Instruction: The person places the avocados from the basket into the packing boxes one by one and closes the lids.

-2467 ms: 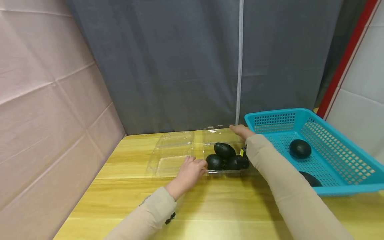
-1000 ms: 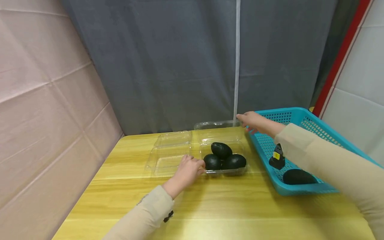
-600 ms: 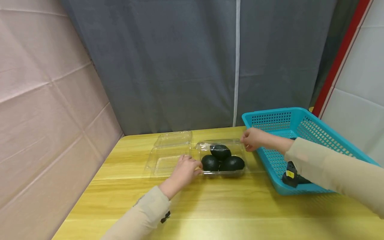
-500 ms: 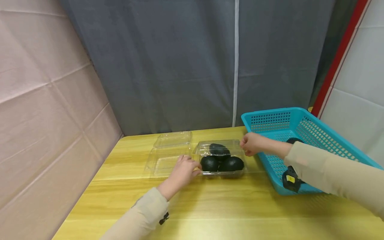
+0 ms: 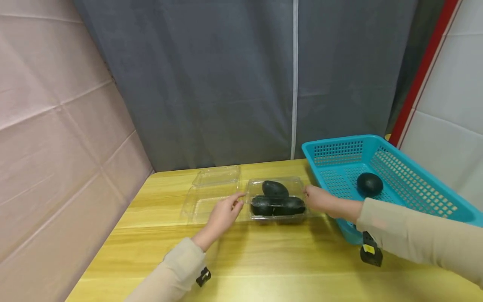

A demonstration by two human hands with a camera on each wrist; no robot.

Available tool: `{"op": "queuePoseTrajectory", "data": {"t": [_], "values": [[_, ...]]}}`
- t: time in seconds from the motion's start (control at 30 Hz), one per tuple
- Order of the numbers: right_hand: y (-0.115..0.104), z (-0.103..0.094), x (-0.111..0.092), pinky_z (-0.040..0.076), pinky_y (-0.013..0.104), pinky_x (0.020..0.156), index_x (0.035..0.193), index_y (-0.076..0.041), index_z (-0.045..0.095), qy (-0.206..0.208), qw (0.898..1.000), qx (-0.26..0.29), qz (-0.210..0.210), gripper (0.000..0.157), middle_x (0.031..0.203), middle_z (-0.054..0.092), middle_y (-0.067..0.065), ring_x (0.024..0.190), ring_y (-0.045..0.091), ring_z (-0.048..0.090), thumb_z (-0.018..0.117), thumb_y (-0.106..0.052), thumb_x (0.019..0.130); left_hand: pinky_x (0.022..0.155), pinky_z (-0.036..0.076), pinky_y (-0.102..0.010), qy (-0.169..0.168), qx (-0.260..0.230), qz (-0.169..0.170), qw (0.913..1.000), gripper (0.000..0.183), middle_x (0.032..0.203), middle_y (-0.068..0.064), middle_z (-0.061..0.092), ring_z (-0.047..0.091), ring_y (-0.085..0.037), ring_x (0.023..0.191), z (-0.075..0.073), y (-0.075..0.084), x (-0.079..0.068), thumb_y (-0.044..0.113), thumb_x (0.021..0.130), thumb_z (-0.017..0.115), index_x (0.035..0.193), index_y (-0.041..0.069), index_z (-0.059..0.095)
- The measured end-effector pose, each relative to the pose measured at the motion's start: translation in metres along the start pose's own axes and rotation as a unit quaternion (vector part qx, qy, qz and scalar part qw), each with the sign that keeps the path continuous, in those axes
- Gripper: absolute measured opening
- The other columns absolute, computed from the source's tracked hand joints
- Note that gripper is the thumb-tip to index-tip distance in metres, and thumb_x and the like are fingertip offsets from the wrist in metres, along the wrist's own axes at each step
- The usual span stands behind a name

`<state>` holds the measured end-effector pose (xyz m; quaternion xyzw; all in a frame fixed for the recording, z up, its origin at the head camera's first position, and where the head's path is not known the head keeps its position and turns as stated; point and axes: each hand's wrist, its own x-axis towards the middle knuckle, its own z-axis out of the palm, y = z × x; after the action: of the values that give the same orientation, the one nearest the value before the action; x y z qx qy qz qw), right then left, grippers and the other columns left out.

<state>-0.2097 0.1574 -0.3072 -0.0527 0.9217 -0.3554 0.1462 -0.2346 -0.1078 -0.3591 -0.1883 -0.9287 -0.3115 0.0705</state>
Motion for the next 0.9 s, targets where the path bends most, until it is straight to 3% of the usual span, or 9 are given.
{"op": "queuePoseTrajectory", "data": {"t": [0.07, 0.23, 0.33, 0.43, 0.57, 0.67, 0.77, 0.9], "values": [[0.001, 0.005, -0.002, 0.039, 0.048, 0.091, 0.130, 0.019, 0.026, 0.002, 1.000, -0.014, -0.004, 0.042, 0.137, 0.024, 0.039, 0.124, 0.051, 0.027, 0.031, 0.008, 0.090, 0.049, 0.038, -0.024, -0.005, -0.004, 0.002, 1.0000, 0.028, 0.093, -0.009, 0.068, 0.045, -0.010, 0.054, 0.000, 0.000, 0.000, 0.013, 0.094, 0.045, 0.116, 0.008, 0.061], [0.009, 0.017, -0.008, 0.032, 0.054, 0.098, 0.133, 0.019, 0.019, 0.015, 1.000, -0.005, -0.009, 0.043, 0.138, 0.020, 0.040, 0.126, 0.051, 0.024, 0.026, 0.003, 0.093, 0.059, 0.046, -0.027, -0.007, -0.006, 0.005, 0.9999, 0.025, 0.098, -0.008, 0.069, 0.057, -0.013, 0.066, 0.001, 0.001, -0.002, 0.014, 0.091, 0.048, 0.103, 0.005, 0.068], [0.016, 0.024, -0.009, 0.044, 0.043, 0.077, 0.130, 0.019, 0.023, 0.035, 0.999, 0.008, -0.009, 0.039, 0.118, 0.042, 0.038, 0.095, 0.042, 0.050, 0.025, 0.001, 0.095, 0.064, 0.049, -0.028, -0.007, 0.001, 0.013, 0.9999, 0.023, 0.096, -0.006, 0.070, 0.061, -0.014, 0.074, 0.002, 0.002, -0.002, 0.017, 0.089, 0.052, 0.098, 0.006, 0.070], [0.022, 0.032, -0.011, 0.036, 0.033, 0.058, 0.125, 0.019, 0.028, 0.062, 0.998, 0.004, -0.023, 0.036, 0.101, 0.050, 0.032, 0.070, 0.027, 0.046, 0.027, 0.001, 0.095, 0.064, 0.049, -0.028, -0.007, 0.003, 0.016, 0.9999, 0.020, 0.092, -0.005, 0.070, 0.060, -0.013, 0.072, 0.004, 0.002, -0.003, 0.016, 0.088, 0.054, 0.094, 0.006, 0.070], [0.029, 0.043, -0.013, 0.039, 0.033, 0.058, 0.126, 0.019, 0.026, 0.099, 0.995, 0.002, -0.033, 0.037, 0.112, 0.050, 0.037, 0.081, 0.031, 0.054, 0.030, 0.000, 0.095, 0.061, 0.047, -0.025, -0.009, -0.003, 0.012, 0.9999, 0.014, 0.085, -0.004, 0.070, 0.056, -0.010, 0.067, 0.007, 0.003, -0.004, 0.013, 0.085, 0.058, 0.086, 0.006, 0.071], [0.033, 0.050, -0.014, 0.046, 0.041, 0.070, 0.128, 0.017, 0.025, 0.117, 0.993, 0.026, -0.022, 0.038, 0.120, 0.047, 0.038, 0.099, 0.041, 0.054, 0.031, -0.003, 0.096, 0.058, 0.043, -0.024, -0.015, -0.015, -0.001, 0.9998, 0.011, 0.081, -0.003, 0.069, 0.050, -0.009, 0.063, 0.009, 0.004, -0.003, 0.012, 0.083, 0.060, 0.081, 0.007, 0.070], [0.035, 0.052, -0.014, 0.043, 0.048, 0.083, 0.124, 0.014, 0.030, 0.132, 0.990, 0.055, -0.018, 0.033, 0.119, 0.047, 0.036, 0.109, 0.044, 0.048, 0.031, -0.005, 0.096, 0.055, 0.040, -0.022, -0.014, -0.024, -0.011, 0.9995, 0.010, 0.076, -0.002, 0.067, 0.046, -0.009, 0.060, 0.010, 0.005, -0.002, 0.010, 0.080, 0.060, 0.077, 0.007, 0.068], [0.039, 0.052, -0.012, 0.042, 0.043, 0.078, 0.114, 0.012, 0.038, 0.153, 0.984, 0.090, -0.020, 0.025, 0.105, 0.052, 0.029, 0.095, 0.037, 0.050, 0.032, -0.004, 0.096, 0.055, 0.041, -0.021, -0.006, -0.038, -0.021, 0.9990, 0.007, 0.071, -0.002, 0.063, 0.046, -0.008, 0.060, 0.012, 0.005, 0.000, 0.005, 0.079, 0.059, 0.076, 0.004, 0.066]]}}
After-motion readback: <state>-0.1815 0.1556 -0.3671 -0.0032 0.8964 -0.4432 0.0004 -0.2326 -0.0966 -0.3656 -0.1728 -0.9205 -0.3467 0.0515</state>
